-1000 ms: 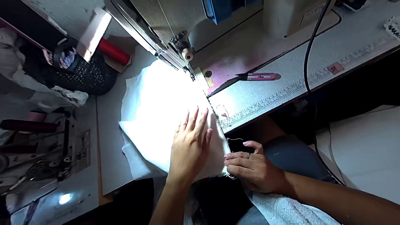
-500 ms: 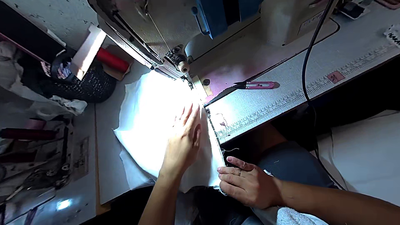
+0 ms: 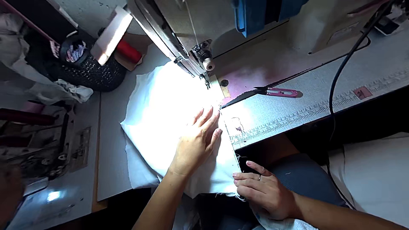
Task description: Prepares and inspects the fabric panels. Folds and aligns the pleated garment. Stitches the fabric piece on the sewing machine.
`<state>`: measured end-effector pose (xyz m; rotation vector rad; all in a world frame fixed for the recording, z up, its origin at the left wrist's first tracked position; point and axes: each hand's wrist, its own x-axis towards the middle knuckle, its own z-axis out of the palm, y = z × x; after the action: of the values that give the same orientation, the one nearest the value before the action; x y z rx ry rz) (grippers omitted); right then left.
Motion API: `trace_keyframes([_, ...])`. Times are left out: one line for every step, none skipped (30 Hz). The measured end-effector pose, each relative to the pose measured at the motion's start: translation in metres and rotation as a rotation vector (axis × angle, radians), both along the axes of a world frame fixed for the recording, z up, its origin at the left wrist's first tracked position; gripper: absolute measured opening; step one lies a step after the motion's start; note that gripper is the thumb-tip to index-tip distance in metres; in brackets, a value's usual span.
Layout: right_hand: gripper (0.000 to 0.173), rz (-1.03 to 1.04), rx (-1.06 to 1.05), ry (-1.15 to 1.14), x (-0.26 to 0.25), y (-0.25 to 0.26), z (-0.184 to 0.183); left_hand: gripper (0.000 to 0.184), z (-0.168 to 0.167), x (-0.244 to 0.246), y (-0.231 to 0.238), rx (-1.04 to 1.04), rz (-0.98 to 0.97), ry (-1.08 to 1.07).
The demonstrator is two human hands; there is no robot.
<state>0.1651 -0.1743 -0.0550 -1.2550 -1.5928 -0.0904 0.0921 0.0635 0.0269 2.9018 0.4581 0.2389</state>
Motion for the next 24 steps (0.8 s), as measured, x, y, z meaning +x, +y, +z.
trace_keyframes([0.020, -0.003, -0.001, 0.014, 0.002, -0.001, 0.000, 0.049, 0.006, 0.004, 0.003, -0.006, -0.018, 0.007])
trace_keyframes([0.020, -0.008, -0.004, 0.023, 0.002, -0.003, 0.001, 0.046, 0.011, 0.009, 0.007, -0.021, -0.030, 0.003])
trace_keyframes([0.019, -0.014, -0.010, 0.026, 0.003, -0.005, 0.002, 0.043, 0.015, 0.014, 0.011, -0.034, -0.038, -0.014])
trace_keyframes([0.019, -0.022, -0.013, 0.033, 0.003, -0.007, 0.003, 0.040, 0.017, 0.019, 0.016, -0.048, -0.041, -0.033])
trace_keyframes([0.019, -0.034, -0.012, 0.047, 0.003, -0.007, 0.006, 0.040, 0.015, 0.023, 0.023, -0.055, -0.046, -0.052])
trace_keyframes([0.018, -0.046, -0.023, 0.060, 0.003, -0.008, 0.008, 0.042, 0.011, 0.025, 0.029, -0.061, -0.053, -0.063])
trace_keyframes([0.019, -0.055, -0.036, 0.071, 0.003, -0.009, 0.009, 0.046, 0.005, 0.026, 0.032, -0.068, -0.051, -0.070])
trace_keyframes([0.019, -0.060, -0.044, 0.081, 0.003, -0.010, 0.007, 0.049, -0.001, 0.025, 0.033, -0.070, -0.045, -0.078])
trace_keyframes([0.019, -0.063, -0.048, 0.087, 0.002, -0.010, 0.005, 0.050, -0.006, 0.024, 0.034, -0.067, -0.039, -0.094])
trace_keyframes([0.019, -0.064, -0.051, 0.087, 0.001, -0.010, 0.004, 0.051, -0.009, 0.023, 0.034, -0.066, -0.037, -0.104])
trace_keyframes([0.019, -0.060, -0.054, 0.083, 0.000, -0.011, 0.003, 0.051, -0.011, 0.023, 0.034, -0.057, -0.040, -0.116])
trace_keyframes([0.018, -0.053, -0.058, 0.076, 0.000, -0.010, 0.004, 0.051, -0.011, 0.023, 0.033, -0.048, -0.039, -0.118])
trace_keyframes([0.018, -0.047, -0.060, 0.069, 0.000, -0.010, 0.004, 0.050, -0.011, 0.022, 0.032, -0.042, -0.038, -0.119])
trace_keyframes([0.017, -0.045, -0.062, 0.060, -0.001, -0.009, 0.004, 0.049, -0.011, 0.021, 0.031, -0.041, -0.038, -0.113])
trace_keyframes([0.017, -0.044, -0.065, 0.052, -0.001, -0.009, 0.005, 0.049, -0.013, 0.021, 0.033, -0.046, -0.045, -0.111])
trace_keyframes([0.018, -0.044, -0.067, 0.045, -0.001, -0.008, 0.005, 0.050, -0.015, 0.020, 0.034, -0.055, -0.060, -0.110])
trace_keyframes([0.018, -0.042, -0.068, 0.041, -0.002, -0.007, 0.005, 0.050, -0.016, 0.020, 0.036, -0.053, -0.078, -0.105])
trace_keyframes([0.018, -0.043, -0.071, 0.032, -0.002, -0.007, 0.006, 0.050, -0.016, 0.019, 0.037, -0.062, -0.093, -0.103])
trace_keyframes([0.018, -0.043, -0.067, 0.031, -0.004, -0.006, 0.007, 0.049, -0.015, 0.018, 0.037, -0.071, -0.100, -0.111])
trace_keyframes([0.018, -0.043, -0.062, 0.026, -0.005, -0.006, 0.009, 0.048, -0.013, 0.017, 0.037, -0.073, -0.096, -0.119])
trace_keyframes([0.018, -0.046, -0.060, 0.020, -0.006, -0.005, 0.010, 0.046, -0.011, 0.015, 0.036, -0.070, -0.088, -0.137])
trace_keyframes([0.018, -0.045, -0.060, 0.014, -0.006, -0.005, 0.011, 0.047, -0.008, 0.013, 0.033, -0.072, -0.080, -0.137])
trace_keyframes([0.018, -0.041, -0.062, 0.012, -0.007, -0.004, 0.011, 0.050, -0.005, 0.011, 0.029, -0.085, -0.070, -0.119])
trace_keyframes([0.019, -0.037, -0.067, 0.015, -0.007, -0.003, 0.011, 0.056, -0.004, 0.008, 0.023, -0.103, -0.064, -0.080])
